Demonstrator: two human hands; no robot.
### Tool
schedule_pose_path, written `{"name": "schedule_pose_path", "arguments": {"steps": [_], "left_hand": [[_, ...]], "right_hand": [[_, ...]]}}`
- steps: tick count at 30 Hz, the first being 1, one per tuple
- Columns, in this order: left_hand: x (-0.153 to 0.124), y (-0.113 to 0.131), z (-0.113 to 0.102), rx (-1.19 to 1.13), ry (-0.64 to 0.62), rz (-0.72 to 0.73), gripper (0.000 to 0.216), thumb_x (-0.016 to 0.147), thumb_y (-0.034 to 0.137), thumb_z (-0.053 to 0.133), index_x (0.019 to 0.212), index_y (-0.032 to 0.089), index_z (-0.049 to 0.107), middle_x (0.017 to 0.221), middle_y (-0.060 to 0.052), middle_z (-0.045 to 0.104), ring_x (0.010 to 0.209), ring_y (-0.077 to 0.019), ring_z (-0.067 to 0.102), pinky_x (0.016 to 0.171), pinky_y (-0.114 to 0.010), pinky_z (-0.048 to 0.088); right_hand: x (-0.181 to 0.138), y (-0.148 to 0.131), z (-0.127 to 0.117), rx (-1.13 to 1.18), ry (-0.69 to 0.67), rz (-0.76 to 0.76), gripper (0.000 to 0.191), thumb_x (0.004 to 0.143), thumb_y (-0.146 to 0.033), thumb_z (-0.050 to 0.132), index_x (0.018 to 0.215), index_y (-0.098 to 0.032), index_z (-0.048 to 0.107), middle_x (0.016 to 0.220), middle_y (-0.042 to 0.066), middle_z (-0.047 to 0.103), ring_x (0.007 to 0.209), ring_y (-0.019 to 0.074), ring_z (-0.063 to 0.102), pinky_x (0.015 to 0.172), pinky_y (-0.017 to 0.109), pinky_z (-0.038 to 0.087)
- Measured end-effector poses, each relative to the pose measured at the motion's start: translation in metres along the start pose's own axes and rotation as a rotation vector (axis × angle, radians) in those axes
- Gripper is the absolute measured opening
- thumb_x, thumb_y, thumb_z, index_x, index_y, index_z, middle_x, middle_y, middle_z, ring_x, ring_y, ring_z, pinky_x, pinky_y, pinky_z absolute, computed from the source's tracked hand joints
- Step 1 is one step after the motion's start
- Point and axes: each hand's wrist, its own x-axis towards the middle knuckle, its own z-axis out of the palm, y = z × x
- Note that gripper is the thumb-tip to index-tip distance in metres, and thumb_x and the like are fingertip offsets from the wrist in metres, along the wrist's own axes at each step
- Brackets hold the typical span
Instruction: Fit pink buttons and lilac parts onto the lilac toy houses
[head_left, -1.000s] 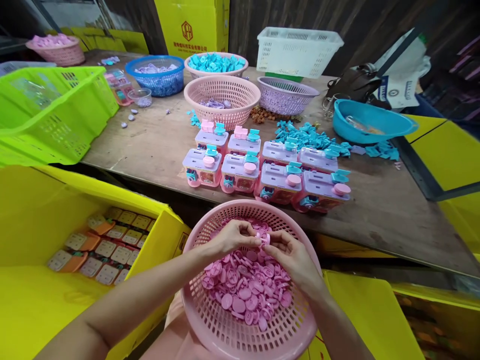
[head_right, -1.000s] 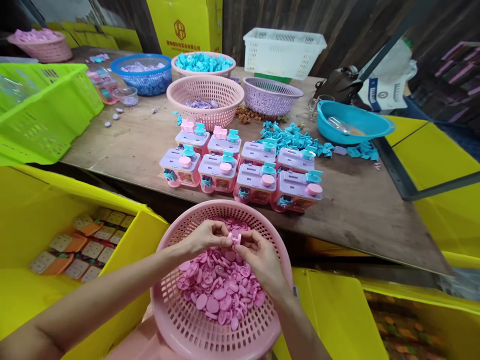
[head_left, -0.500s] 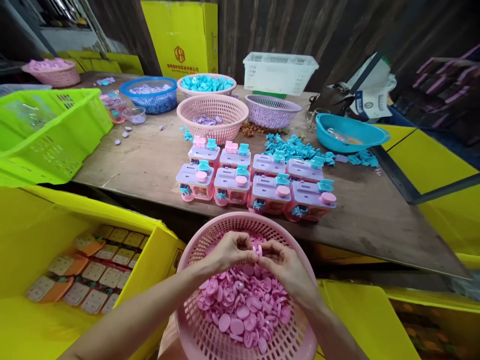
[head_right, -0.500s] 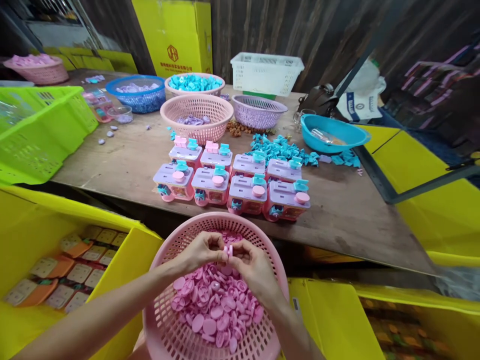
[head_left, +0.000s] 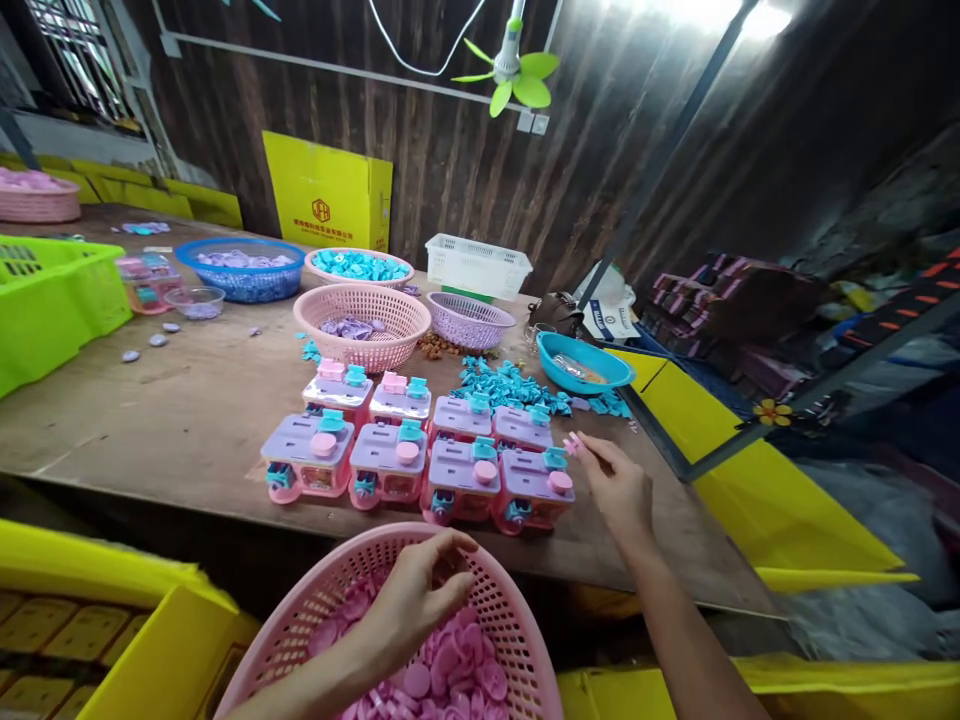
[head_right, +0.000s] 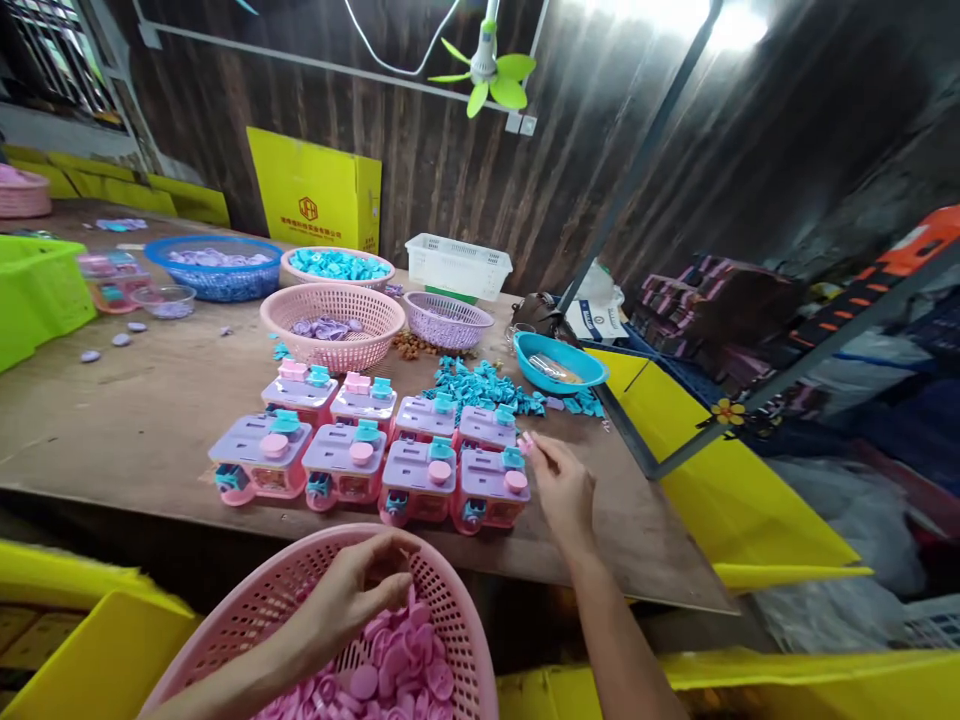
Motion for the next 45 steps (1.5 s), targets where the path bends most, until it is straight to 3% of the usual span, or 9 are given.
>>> {"name": "schedule_pose_path", "arguments": {"steps": [3, 7, 12, 23, 28, 33, 37, 42, 45], "left_hand": [[-0.003, -0.013, 0.007, 0.077, -0.047, 0.0, 0.022, 0.075, 0.018, 0.046, 0.092, 0.013, 0.058, 0.068, -0.001, 0.056, 0.061, -0.0117, 0.052, 0.056, -0.021, 0.04], [-0.005, -0.025, 0.008, 0.244, -0.078, 0.009, 0.02, 0.074, 0.016, 0.046, 0.089, 0.015, 0.059, 0.065, 0.001, 0.054, 0.061, -0.0109, 0.049, 0.056, -0.019, 0.037], [-0.007, -0.032, 0.0, 0.35, -0.059, -0.052, 0.021, 0.074, 0.015, 0.043, 0.089, 0.014, 0.058, 0.062, 0.002, 0.051, 0.058, -0.0104, 0.045, 0.055, -0.019, 0.034], [-0.006, -0.043, -0.001, 0.47, -0.092, -0.088, 0.023, 0.074, 0.015, 0.041, 0.09, 0.015, 0.058, 0.07, -0.001, 0.058, 0.063, -0.012, 0.05, 0.06, -0.02, 0.037], [-0.008, -0.044, -0.002, 0.48, -0.094, -0.122, 0.023, 0.074, 0.016, 0.042, 0.09, 0.016, 0.059, 0.071, -0.001, 0.06, 0.065, -0.0123, 0.052, 0.061, -0.019, 0.037], [-0.01, -0.048, -0.003, 0.489, -0.098, -0.142, 0.02, 0.074, 0.015, 0.042, 0.084, 0.016, 0.058, 0.07, 0.0, 0.06, 0.065, -0.0127, 0.053, 0.061, -0.019, 0.037], [-0.007, -0.043, -0.002, 0.481, -0.111, -0.12, 0.022, 0.074, 0.016, 0.042, 0.088, 0.016, 0.059, 0.075, -0.002, 0.063, 0.068, -0.0135, 0.056, 0.062, -0.02, 0.038], [-0.009, -0.033, -0.003, 0.449, -0.099, -0.079, 0.023, 0.078, 0.021, 0.042, 0.093, 0.016, 0.059, 0.076, -0.002, 0.065, 0.068, -0.0133, 0.057, 0.062, -0.02, 0.04], [-0.017, -0.032, -0.01, 0.485, -0.069, -0.099, 0.025, 0.08, 0.023, 0.042, 0.096, 0.015, 0.06, 0.073, -0.002, 0.064, 0.065, -0.0136, 0.057, 0.061, -0.021, 0.04]], "right_hand": [[0.032, 0.04, 0.011, 0.017, -0.074, -0.132, 0.034, 0.078, -0.045, 0.055, 0.086, -0.016, 0.07, 0.09, 0.011, 0.069, 0.083, 0.0225, 0.064, 0.075, 0.037, 0.052], [0.046, 0.064, 0.034, 0.055, -0.175, -0.244, 0.032, 0.078, -0.046, 0.056, 0.08, -0.017, 0.071, 0.085, 0.009, 0.069, 0.078, 0.0198, 0.065, 0.07, 0.032, 0.054], [0.045, 0.073, 0.044, 0.053, -0.211, -0.361, 0.026, 0.084, -0.039, 0.053, 0.085, -0.019, 0.07, 0.088, 0.008, 0.066, 0.082, 0.0187, 0.063, 0.073, 0.032, 0.054], [0.053, 0.074, 0.035, -0.029, -0.415, -0.531, 0.025, 0.09, -0.033, 0.043, 0.092, -0.022, 0.066, 0.09, 0.006, 0.064, 0.086, 0.0179, 0.062, 0.078, 0.031, 0.053], [0.049, 0.081, 0.032, -0.17, -0.395, -0.633, 0.03, 0.091, -0.023, 0.036, 0.103, -0.016, 0.063, 0.098, 0.012, 0.062, 0.095, 0.0201, 0.059, 0.085, 0.035, 0.051], [0.052, 0.08, 0.029, -0.218, -0.473, -0.585, 0.033, 0.09, -0.024, 0.034, 0.107, -0.019, 0.062, 0.106, 0.011, 0.062, 0.102, 0.0207, 0.056, 0.09, 0.038, 0.047], [0.061, 0.069, 0.028, -0.187, -0.594, -0.511, 0.029, 0.087, -0.029, 0.04, 0.098, -0.021, 0.066, 0.102, 0.007, 0.064, 0.095, 0.0197, 0.059, 0.084, 0.034, 0.049], [0.064, 0.065, 0.03, -0.104, -0.546, -0.41, 0.026, 0.084, -0.03, 0.045, 0.087, -0.02, 0.069, 0.088, 0.006, 0.065, 0.083, 0.019, 0.061, 0.076, 0.031, 0.049], [0.062, 0.058, 0.023, -0.118, -0.562, -0.326, 0.026, 0.081, -0.023, 0.045, 0.088, -0.02, 0.069, 0.092, 0.006, 0.066, 0.086, 0.0197, 0.061, 0.077, 0.032, 0.048]]}}
